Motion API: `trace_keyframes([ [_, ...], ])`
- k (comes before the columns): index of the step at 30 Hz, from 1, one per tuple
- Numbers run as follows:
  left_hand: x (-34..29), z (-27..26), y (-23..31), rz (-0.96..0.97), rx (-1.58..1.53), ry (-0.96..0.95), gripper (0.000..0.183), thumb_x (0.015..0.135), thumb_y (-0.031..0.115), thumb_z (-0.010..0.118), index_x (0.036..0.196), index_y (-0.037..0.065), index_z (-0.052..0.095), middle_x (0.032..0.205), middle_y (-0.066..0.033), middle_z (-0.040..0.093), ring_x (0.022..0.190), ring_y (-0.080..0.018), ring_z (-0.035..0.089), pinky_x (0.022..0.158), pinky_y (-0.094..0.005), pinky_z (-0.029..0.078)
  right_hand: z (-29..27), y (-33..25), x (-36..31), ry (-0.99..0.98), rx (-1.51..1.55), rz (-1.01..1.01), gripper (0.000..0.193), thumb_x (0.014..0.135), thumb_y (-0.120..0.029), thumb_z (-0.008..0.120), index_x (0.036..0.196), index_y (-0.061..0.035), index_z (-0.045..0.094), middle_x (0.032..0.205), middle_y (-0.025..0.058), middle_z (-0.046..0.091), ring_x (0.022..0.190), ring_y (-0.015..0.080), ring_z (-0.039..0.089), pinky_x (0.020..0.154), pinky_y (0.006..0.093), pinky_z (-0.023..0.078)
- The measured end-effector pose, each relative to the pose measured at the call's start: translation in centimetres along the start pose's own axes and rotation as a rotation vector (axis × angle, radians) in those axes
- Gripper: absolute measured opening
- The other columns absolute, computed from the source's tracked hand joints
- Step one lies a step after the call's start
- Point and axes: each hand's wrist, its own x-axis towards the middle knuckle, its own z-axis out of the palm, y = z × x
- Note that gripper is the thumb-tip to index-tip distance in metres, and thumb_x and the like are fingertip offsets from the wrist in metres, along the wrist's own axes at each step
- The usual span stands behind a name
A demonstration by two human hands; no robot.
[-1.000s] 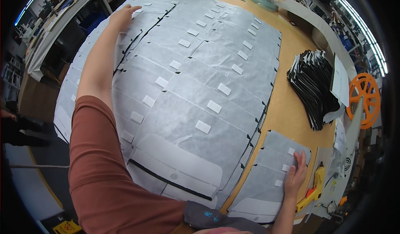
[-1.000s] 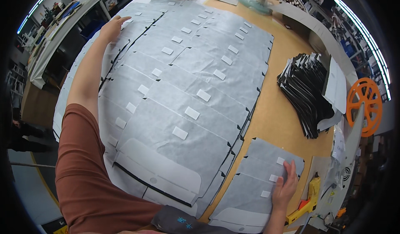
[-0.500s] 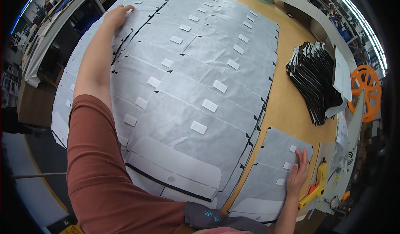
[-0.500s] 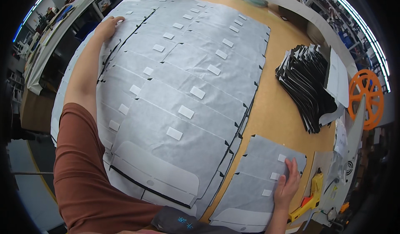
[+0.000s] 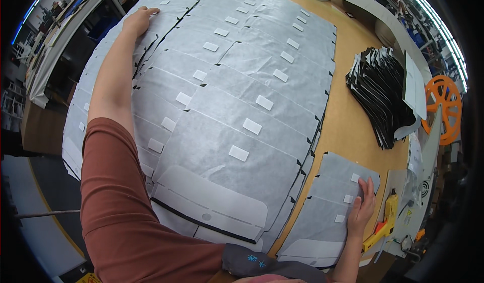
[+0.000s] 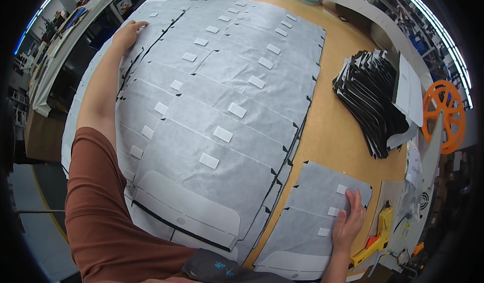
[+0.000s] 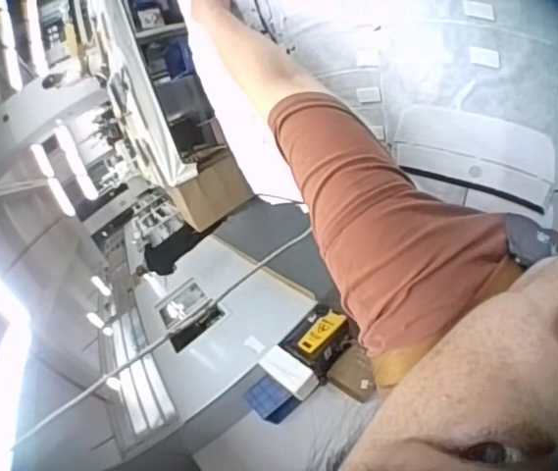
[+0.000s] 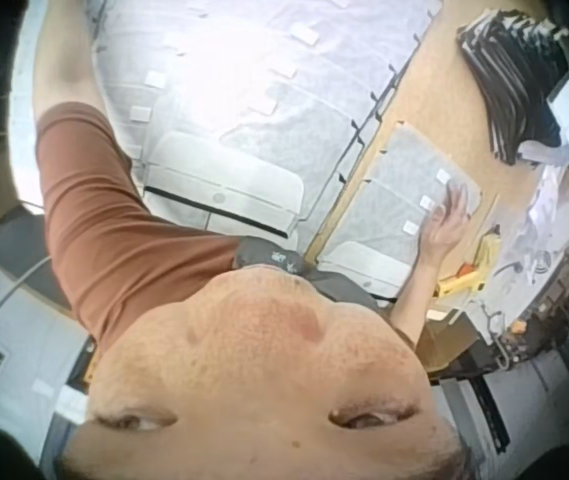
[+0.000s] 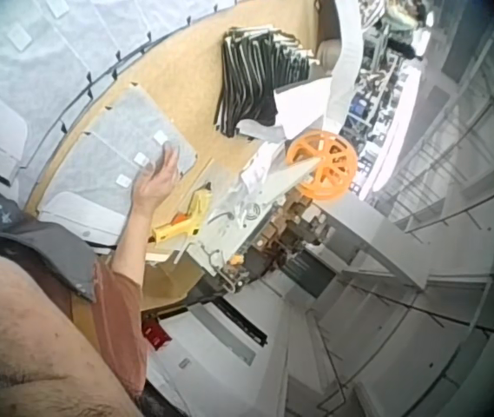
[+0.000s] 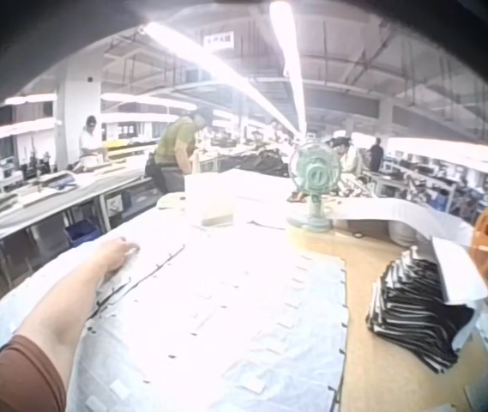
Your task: The person uses a yellow hot glue gun to apply adhesive to small black rectangular patches on a grey fabric panel. They then press white rectangular pieces onto the glued areas. The person repeats this process for multiple patches on the panel and then moves the completed panel aside to work on a new one.
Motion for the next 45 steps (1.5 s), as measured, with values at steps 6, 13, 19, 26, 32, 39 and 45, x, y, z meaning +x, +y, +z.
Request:
trace_keyframes([
  [6, 0.1, 0.3, 0.7, 0.026, -0.209, 0.366, 0.053, 0.093, 0.0, 0.039, 0.135, 0.026, 0.058, 0.13, -0.0115, 0.058, 0.115, -0.0343, 0.061, 0.096, -0.046, 0.05, -0.3, 0.6, -0.4, 0.013, -0.088, -0.028, 0.062, 0.103, -0.049, 0.039, 0.142, -0.0005, 0.044, 0.125, 0.0127, 0.065, 0.114, 0.0346, 0.057, 0.101, 0.0438, 0.038],
  [13, -4.9, -2.2, 8.6, 0.379, -0.486, 0.407, 0.029, 0.102, 0.012, 0.051, 0.126, 0.016, 0.065, 0.116, -0.012, 0.066, 0.102, -0.0255, 0.066, 0.088, -0.035, 0.051, -0.7, -0.3, 1.2, 0.04, -0.145, -0.078, 0.052, 0.093, -0.035, 0.06, 0.137, -0.0084, 0.054, 0.133, 0.0091, 0.06, 0.119, 0.0304, 0.056, 0.1, 0.0417, 0.039],
  [19, -21.6, -11.8, 25.2, 0.754, -0.817, 0.096, 0.021, 0.092, -0.001, 0.061, 0.111, 0.006, 0.067, 0.099, -0.0076, 0.065, 0.086, -0.0145, 0.062, 0.072, -0.0268, 0.049, -0.4, 0.1, 0.5, 0.06, -0.108, -0.082, 0.049, 0.091, -0.036, 0.064, 0.133, -0.0114, 0.058, 0.141, 0.0063, 0.053, 0.126, 0.0254, 0.051, 0.102, 0.0415, 0.037],
  [26, -36.8, -16.6, 31.7, 1.183, -0.841, -0.117, 0.018, 0.086, 0.011, 0.07, 0.103, 0.01, 0.066, 0.093, -0.0062, 0.063, 0.066, -0.0266, 0.065, 0.056, -0.0356, 0.054, 0.2, 0.6, 0.5, 0.069, -0.052, -0.125, 0.044, 0.091, -0.039, 0.065, 0.128, -0.0155, 0.063, 0.141, 0.0049, 0.053, 0.126, 0.0239, 0.051, 0.103, 0.0426, 0.037],
  [32, -43.8, -18.4, 32.0, 1.17, -0.883, -0.239, 0.021, 0.084, 0.006, 0.072, 0.104, 0.009, 0.068, 0.095, -0.0071, 0.066, 0.067, -0.0248, 0.066, 0.056, -0.0337, 0.054, 0.0, 0.4, 0.4, 0.081, -0.052, -0.166, 0.038, 0.092, -0.04, 0.062, 0.129, -0.0296, 0.065, 0.144, 0.0052, 0.051, 0.129, 0.0253, 0.049, 0.104, 0.044, 0.036],
  [39, -51.0, -19.6, 30.2, 0.885, -0.974, -0.281, 0.011, 0.089, 0.01, 0.069, 0.1, 0.009, 0.069, 0.093, -0.006, 0.066, 0.071, -0.0241, 0.067, 0.056, -0.0328, 0.052, 0.6, 1.2, -0.1, 0.136, -0.02, -0.197, 0.038, 0.095, -0.042, 0.057, 0.129, -0.0276, 0.065, 0.147, 0.0054, 0.049, 0.131, 0.0249, 0.049, 0.106, 0.044, 0.036],
  [45, -56.5, -20.4, 29.3, 0.592, -1.013, -0.351, 0.012, 0.088, 0.004, 0.068, 0.099, 0.005, 0.07, 0.091, -0.0098, 0.067, 0.074, -0.0238, 0.066, 0.063, -0.0319, 0.051, 1.6, 1.9, 0.6, 0.077, -0.06, -0.179, 0.05, 0.099, -0.044, 0.05, 0.139, -0.0162, 0.054, 0.147, 0.0057, 0.051, 0.134, 0.0206, 0.046, 0.106, 0.0412, 0.036],
])
